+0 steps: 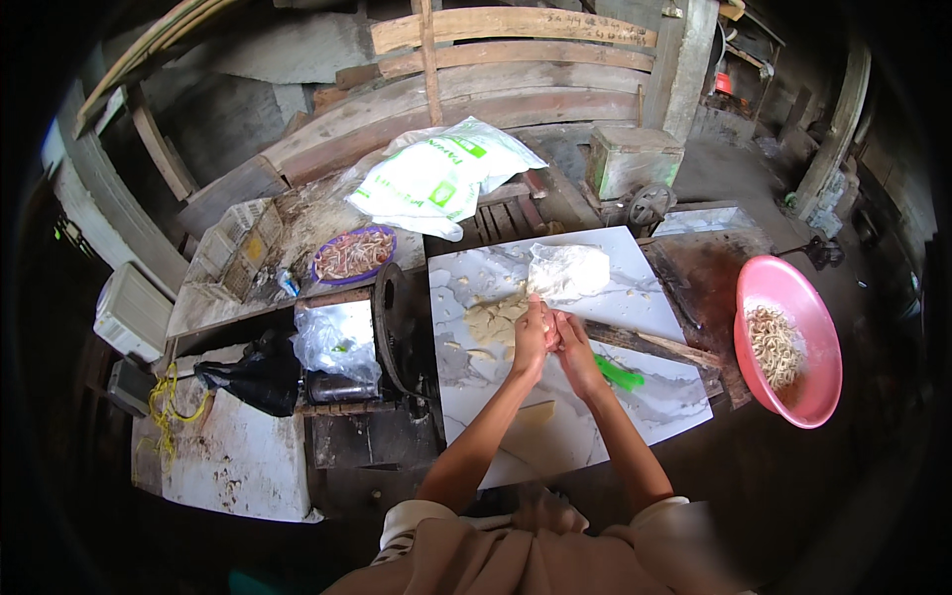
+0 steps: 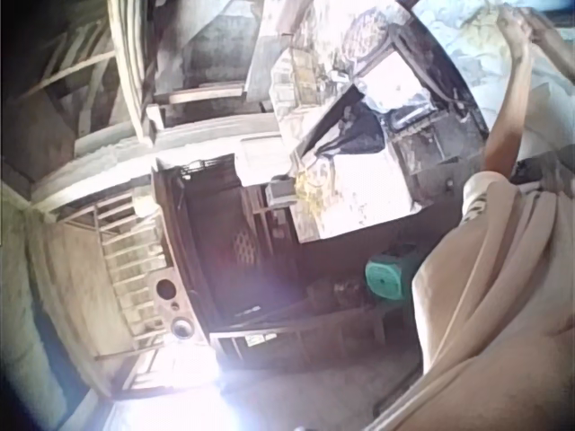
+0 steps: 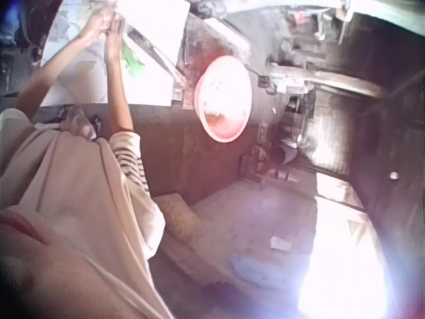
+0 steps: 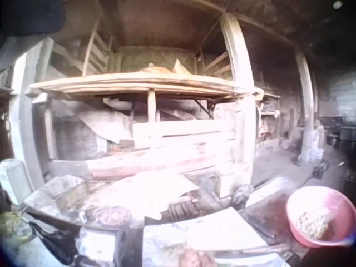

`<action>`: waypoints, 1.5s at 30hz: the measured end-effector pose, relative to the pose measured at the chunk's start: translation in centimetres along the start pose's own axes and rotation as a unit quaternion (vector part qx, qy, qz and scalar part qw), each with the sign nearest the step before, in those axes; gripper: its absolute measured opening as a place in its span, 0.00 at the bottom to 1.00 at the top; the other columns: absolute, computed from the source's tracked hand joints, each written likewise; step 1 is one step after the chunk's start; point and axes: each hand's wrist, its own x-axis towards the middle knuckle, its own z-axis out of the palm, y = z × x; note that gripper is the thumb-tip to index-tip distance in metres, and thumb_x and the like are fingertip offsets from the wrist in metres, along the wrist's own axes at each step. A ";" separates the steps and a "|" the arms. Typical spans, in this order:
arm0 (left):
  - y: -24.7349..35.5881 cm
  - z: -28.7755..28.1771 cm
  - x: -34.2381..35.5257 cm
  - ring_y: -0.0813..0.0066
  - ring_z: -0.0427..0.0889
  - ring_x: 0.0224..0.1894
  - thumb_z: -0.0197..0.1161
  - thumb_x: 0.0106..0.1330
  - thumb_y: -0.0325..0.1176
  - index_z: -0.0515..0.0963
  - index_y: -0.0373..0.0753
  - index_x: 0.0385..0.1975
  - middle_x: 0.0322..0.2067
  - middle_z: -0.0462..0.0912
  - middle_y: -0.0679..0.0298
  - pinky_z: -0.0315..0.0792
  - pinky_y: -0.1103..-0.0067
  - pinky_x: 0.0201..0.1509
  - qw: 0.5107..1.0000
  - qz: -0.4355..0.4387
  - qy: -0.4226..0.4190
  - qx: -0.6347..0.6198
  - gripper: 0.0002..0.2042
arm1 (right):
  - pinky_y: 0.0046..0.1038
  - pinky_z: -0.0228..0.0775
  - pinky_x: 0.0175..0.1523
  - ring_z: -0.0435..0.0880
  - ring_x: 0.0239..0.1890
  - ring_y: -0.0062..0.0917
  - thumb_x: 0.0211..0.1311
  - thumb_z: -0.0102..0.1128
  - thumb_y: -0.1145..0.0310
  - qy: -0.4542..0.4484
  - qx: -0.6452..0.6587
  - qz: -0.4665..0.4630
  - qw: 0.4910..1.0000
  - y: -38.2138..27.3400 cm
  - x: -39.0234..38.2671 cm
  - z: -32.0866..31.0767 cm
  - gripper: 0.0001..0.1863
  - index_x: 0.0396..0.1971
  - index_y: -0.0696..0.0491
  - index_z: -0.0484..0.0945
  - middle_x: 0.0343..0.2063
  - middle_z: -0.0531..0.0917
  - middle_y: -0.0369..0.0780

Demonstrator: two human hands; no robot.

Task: The person flattens dough on a board, cuts it into pieces with a knife, and feeds the pieces into a manual noodle press to create noodles into a bowl.

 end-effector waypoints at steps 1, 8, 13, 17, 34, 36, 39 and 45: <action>-0.8 -0.8 0.0 0.81 0.59 0.15 0.38 0.72 0.52 0.64 0.42 0.18 0.16 0.67 0.68 0.55 0.83 0.19 1.000 0.003 0.008 0.003 0.24 | 0.24 0.64 0.48 0.72 0.43 0.20 0.69 0.45 0.54 -0.008 0.125 0.095 0.988 -0.1 -0.4 1.0 0.18 0.49 0.50 0.71 0.41 0.74 0.34; -4.5 -4.1 -2.1 0.58 0.58 0.55 0.52 0.65 0.38 0.63 0.42 0.49 0.51 0.63 0.56 0.48 0.62 0.57 0.760 0.294 0.148 0.561 0.15 | 0.34 0.65 0.55 0.74 0.51 0.24 0.66 0.48 0.49 -0.121 0.202 0.222 0.946 1.1 -1.9 1.2 0.24 0.54 0.50 0.68 0.47 0.76 0.36; -4.2 -7.1 -5.9 0.61 0.60 0.53 0.53 0.65 0.44 0.65 0.45 0.50 0.48 0.64 0.59 0.49 0.60 0.55 0.760 0.178 0.108 0.616 0.17 | 0.32 0.63 0.49 0.73 0.44 0.24 0.60 0.58 0.66 -0.059 -0.136 0.068 0.987 4.9 -1.6 -2.9 0.10 0.39 0.52 0.78 0.41 0.78 0.37; -3.9 -8.1 -9.2 0.64 0.61 0.52 0.60 0.60 0.48 0.69 0.46 0.46 0.47 0.66 0.64 0.50 0.64 0.54 0.739 0.115 0.001 0.664 0.19 | 0.35 0.60 0.53 0.70 0.46 0.32 0.55 0.60 0.72 -0.050 -0.366 -0.079 0.926 6.2 -2.1 -4.6 0.11 0.40 0.52 0.77 0.38 0.77 0.39; -2.5 -7.6 -9.6 0.62 0.75 0.36 0.65 0.50 0.25 0.69 0.37 0.31 0.32 0.73 0.58 0.71 0.72 0.42 0.814 0.126 -0.145 0.549 0.12 | 0.46 0.50 0.59 0.63 0.54 0.35 0.44 0.68 0.65 -0.208 -0.537 -0.258 0.776 4.1 -7.2 -4.3 0.20 0.40 0.49 0.74 0.46 0.70 0.38; -1.5 -6.7 -9.5 0.63 0.75 0.35 0.64 0.50 0.24 0.68 0.37 0.31 0.31 0.73 0.58 0.71 0.72 0.42 0.825 0.091 -0.170 0.532 0.12 | 0.45 0.50 0.59 0.63 0.53 0.36 0.43 0.69 0.67 -0.221 -0.545 -0.254 0.768 4.0 -6.9 -4.1 0.19 0.38 0.50 0.74 0.45 0.72 0.38; -1.6 -6.8 -9.7 0.63 0.75 0.35 0.64 0.50 0.24 0.66 0.37 0.30 0.30 0.73 0.58 0.71 0.71 0.40 0.819 0.092 -0.197 0.531 0.12 | 0.46 0.50 0.59 0.64 0.51 0.36 0.43 0.68 0.68 -0.205 -0.558 -0.253 0.763 4.1 -7.2 -3.5 0.18 0.37 0.52 0.74 0.43 0.72 0.39; -1.5 -7.6 -9.2 0.61 0.76 0.38 0.64 0.51 0.24 0.67 0.36 0.28 0.30 0.74 0.57 0.71 0.70 0.41 0.822 0.090 -0.201 0.525 0.11 | 0.46 0.49 0.61 0.65 0.49 0.37 0.46 0.65 0.69 -0.238 -0.559 -0.210 0.766 2.6 -7.2 -2.8 0.16 0.37 0.53 0.74 0.40 0.73 0.40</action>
